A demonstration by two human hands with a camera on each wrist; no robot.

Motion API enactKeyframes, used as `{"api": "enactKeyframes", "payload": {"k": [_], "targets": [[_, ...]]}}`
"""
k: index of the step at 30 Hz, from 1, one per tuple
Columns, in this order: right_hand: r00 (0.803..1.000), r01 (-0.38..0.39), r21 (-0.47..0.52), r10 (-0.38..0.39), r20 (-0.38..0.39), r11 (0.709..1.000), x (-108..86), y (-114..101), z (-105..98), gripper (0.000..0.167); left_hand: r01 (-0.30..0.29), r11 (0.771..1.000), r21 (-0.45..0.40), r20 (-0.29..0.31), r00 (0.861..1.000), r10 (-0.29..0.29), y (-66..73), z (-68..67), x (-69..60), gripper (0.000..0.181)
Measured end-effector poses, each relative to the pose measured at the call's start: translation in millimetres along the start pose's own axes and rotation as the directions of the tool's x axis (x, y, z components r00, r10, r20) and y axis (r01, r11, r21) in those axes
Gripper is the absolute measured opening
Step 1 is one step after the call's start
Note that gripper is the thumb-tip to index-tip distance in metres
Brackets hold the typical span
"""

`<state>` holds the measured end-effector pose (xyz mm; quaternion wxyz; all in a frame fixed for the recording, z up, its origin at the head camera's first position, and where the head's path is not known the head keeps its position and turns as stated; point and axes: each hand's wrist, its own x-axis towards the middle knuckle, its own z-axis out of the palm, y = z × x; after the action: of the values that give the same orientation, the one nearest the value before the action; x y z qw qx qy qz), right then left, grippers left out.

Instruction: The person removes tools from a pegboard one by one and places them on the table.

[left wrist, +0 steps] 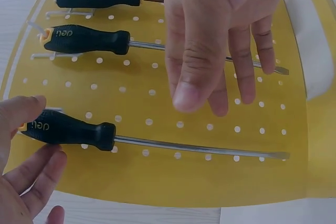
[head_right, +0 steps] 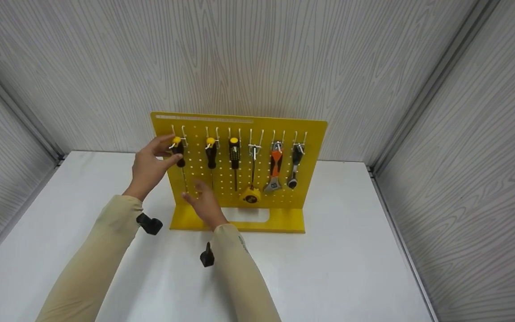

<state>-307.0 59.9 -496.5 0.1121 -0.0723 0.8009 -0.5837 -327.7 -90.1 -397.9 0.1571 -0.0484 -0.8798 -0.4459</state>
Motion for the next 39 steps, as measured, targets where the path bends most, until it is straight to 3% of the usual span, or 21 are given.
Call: {"api": "enactKeyframes", "payload": {"k": [14, 31, 39], "targets": [[0.997, -0.071, -0.069, 0.074, 0.030, 0.995, 12.3, -9.1, 7.9, 0.059, 0.031, 0.999, -0.033, -0.038, 0.999, -0.032, -1.7, -1.7, 2.9, 0.037], [1.000, 0.019, 0.057, -0.021, 0.019, 0.998, 7.9, 1.7, 14.5, 0.045, 0.013, 0.998, -0.063, -0.014, 1.000, -0.014, -3.5, -1.6, 0.0, 0.038], [1.000, -0.004, 0.054, 0.005, -0.022, 0.999, 4.1, 1.9, 15.6, 0.022, -0.006, 0.996, -0.083, -0.008, 1.000, 0.005, -0.7, -4.5, -3.3, 0.036]]}}
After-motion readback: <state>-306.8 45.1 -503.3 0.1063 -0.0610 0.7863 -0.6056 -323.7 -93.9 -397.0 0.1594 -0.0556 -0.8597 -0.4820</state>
